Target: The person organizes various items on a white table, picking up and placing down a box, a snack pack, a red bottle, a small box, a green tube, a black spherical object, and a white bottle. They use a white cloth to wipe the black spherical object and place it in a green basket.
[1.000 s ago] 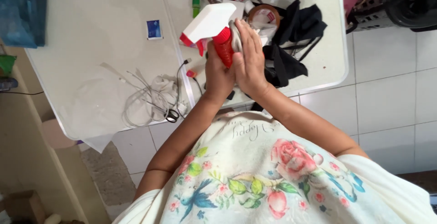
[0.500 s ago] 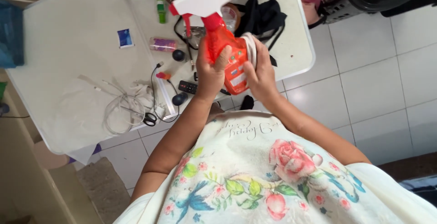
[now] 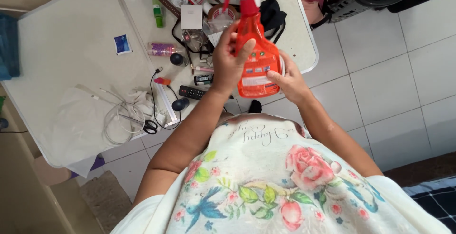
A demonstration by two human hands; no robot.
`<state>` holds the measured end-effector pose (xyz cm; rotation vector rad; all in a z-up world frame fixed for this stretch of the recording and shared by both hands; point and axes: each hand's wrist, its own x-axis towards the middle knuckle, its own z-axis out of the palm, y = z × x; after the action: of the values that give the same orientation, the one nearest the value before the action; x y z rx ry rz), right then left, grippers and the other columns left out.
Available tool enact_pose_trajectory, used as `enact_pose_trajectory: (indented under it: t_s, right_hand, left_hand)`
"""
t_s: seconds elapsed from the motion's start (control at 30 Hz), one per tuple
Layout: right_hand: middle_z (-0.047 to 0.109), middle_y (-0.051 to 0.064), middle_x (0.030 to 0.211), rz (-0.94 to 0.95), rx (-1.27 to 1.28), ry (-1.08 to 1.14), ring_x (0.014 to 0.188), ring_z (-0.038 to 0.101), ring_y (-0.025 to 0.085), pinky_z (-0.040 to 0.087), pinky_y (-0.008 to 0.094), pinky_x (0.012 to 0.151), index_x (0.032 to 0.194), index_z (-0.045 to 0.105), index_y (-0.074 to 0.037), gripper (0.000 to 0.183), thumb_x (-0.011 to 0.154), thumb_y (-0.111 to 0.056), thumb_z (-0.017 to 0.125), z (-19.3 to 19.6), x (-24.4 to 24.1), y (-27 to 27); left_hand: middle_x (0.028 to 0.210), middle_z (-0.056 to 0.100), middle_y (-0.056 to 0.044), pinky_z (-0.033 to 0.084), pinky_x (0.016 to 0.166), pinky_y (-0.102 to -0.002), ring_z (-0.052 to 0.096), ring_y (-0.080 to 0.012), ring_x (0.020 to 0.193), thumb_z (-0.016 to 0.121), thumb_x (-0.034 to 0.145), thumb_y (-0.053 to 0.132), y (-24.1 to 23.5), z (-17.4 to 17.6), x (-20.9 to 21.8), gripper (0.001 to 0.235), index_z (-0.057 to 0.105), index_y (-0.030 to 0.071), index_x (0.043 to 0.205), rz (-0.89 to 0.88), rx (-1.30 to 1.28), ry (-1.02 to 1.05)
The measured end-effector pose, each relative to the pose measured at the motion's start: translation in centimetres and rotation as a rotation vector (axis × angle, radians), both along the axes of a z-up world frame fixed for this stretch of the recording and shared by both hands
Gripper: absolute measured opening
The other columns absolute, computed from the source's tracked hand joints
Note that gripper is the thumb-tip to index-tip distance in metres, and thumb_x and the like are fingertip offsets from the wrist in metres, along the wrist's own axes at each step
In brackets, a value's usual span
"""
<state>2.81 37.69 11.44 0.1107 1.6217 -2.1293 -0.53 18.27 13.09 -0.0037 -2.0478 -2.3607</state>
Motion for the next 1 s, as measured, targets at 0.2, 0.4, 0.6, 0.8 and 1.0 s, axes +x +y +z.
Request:
enact_pose_trajectory:
  t_s: [0.2,0.4,0.6,0.8,1.0]
  right_hand:
    - [0.048,0.017,0.155,-0.033,0.558,0.585,0.144,0.051,0.025,0.042,0.037,0.12,0.161,0.023,0.001,0.079,0.102,-0.025,0.068,0.2,2.4,-2.3]
    - [0.033,0.012,0.168,0.033,-0.088,0.522,0.156,0.034,0.022,0.026,0.036,0.132,0.167,0.011,-0.003,0.079,0.113,-0.049,0.045,-0.4,-1.0,-2.3]
    - [0.055,0.011,0.145,0.048,-0.016,0.172,0.133,0.051,0.018,0.04,0.032,0.116,0.153,0.045,-0.001,0.056,0.113,-0.041,0.038,-2.2,-0.7,-2.6]
    - [0.064,0.004,0.132,0.037,-0.12,-0.381,0.116,0.062,0.011,0.05,0.027,0.099,0.141,0.055,-0.009,0.047,0.104,-0.037,0.049,-2.7,-0.3,-5.9]
    - [0.073,0.006,0.108,0.253,-0.046,-0.556,0.09,0.068,0.012,0.055,0.029,0.081,0.124,0.067,-0.002,0.054,0.104,-0.049,0.05,-5.7,-1.5,-11.2]
  left_hand:
    - [0.139,0.05,-0.012,0.053,0.111,-0.037,0.059,-0.02,0.128,0.079,0.094,0.052,2.9,0.9,0.8,0.1,0.018,0.006,0.159,0.063,-0.241,0.271]
    - [0.131,0.059,-0.011,0.05,0.109,-0.036,0.06,-0.0213,0.122,0.074,0.094,0.017,2.7,0.7,2.3,0.061,0.046,0.004,0.146,-0.132,0.137,-0.013]
    - [0.121,0.058,-0.011,0.049,0.101,-0.036,0.059,-0.0189,0.109,0.071,0.088,0.008,2.4,-1.1,4.1,0.052,0.05,0.004,0.135,0.057,0.427,-0.164]
    - [0.127,0.059,-0.015,0.052,0.105,-0.037,0.061,-0.0222,0.115,0.069,0.089,0.006,-1.2,-1.3,7.5,0.053,0.048,0.0,0.137,0.196,0.28,-0.098]
    - [0.134,0.054,-0.012,0.054,0.105,-0.036,0.061,-0.0239,0.12,0.067,0.088,0.002,-6.7,-0.6,8.7,0.056,0.045,0.0,0.14,0.339,-0.075,0.107]
